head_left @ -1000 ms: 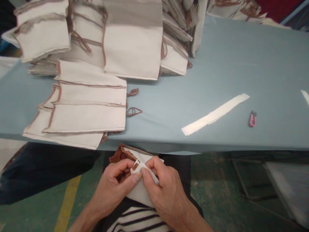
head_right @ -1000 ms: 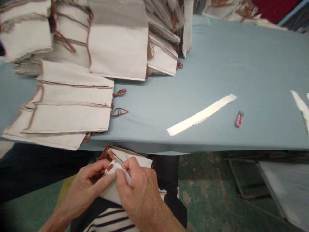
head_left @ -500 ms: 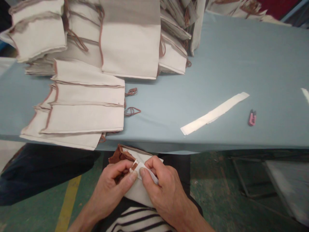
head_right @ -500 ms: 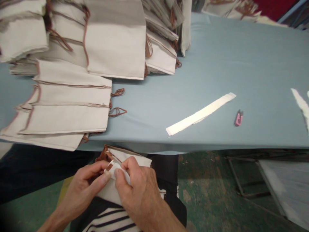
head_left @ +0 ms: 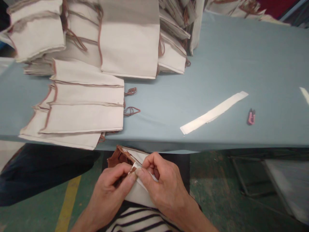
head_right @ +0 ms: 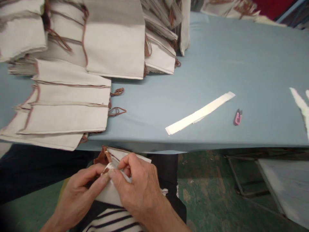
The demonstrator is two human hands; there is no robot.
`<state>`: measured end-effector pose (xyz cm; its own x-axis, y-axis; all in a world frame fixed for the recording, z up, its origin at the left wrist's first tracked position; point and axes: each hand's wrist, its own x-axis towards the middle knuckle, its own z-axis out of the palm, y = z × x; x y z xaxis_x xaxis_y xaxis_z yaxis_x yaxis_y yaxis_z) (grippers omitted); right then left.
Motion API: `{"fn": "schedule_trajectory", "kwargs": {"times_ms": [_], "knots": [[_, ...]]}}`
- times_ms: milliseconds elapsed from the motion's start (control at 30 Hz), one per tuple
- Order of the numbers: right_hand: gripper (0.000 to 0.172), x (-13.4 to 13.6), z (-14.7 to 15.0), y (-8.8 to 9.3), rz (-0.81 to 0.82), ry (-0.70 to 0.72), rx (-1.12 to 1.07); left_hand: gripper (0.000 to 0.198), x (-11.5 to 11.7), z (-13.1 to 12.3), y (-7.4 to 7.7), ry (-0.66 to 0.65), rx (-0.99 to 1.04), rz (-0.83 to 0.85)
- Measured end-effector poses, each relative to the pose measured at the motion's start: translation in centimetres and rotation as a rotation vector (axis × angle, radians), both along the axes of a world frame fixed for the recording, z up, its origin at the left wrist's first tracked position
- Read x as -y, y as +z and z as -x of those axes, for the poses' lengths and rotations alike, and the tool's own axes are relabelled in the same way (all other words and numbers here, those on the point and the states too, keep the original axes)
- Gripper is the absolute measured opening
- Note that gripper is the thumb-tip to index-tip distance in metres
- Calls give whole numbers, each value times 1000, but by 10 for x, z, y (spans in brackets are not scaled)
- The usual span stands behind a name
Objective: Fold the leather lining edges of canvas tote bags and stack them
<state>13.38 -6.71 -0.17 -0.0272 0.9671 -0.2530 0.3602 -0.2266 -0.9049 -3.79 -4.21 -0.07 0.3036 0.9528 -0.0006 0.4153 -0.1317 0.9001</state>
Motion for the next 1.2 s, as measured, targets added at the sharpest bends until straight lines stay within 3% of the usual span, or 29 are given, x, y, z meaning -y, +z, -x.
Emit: {"fn": "schedule_trajectory", "kwargs": {"times_ms": [200, 433, 533, 667, 800, 933, 1133, 1200], "knots": [[30, -7, -7, -2, 222, 122, -360, 24, 8, 8, -6, -80, -2, 7], [63, -16, -20, -8, 399, 282, -589, 26, 16, 11, -6, -233, -43, 89], [67, -19, -23, -10, 446, 368, -646, 24, 18, 10, -4, -232, -20, 78], [69, -16, -16, -10, 436, 330, -720, 26, 16, 10, -4, -193, -21, 35], [68, -9, -7, -11, 453, 297, -806, 34, 8, 10, 3, -274, -44, -6], [69, -13, -5, -6, 337, 291, -734, 32, -1, 5, 13, -329, -26, -12], [67, -38, -9, 3, 261, 338, -630, 34, -13, -5, 20, -269, 79, 36], [66, -44, -12, 1, 157, 302, -537, 33, -17, -4, 22, -273, 110, 59]]}}
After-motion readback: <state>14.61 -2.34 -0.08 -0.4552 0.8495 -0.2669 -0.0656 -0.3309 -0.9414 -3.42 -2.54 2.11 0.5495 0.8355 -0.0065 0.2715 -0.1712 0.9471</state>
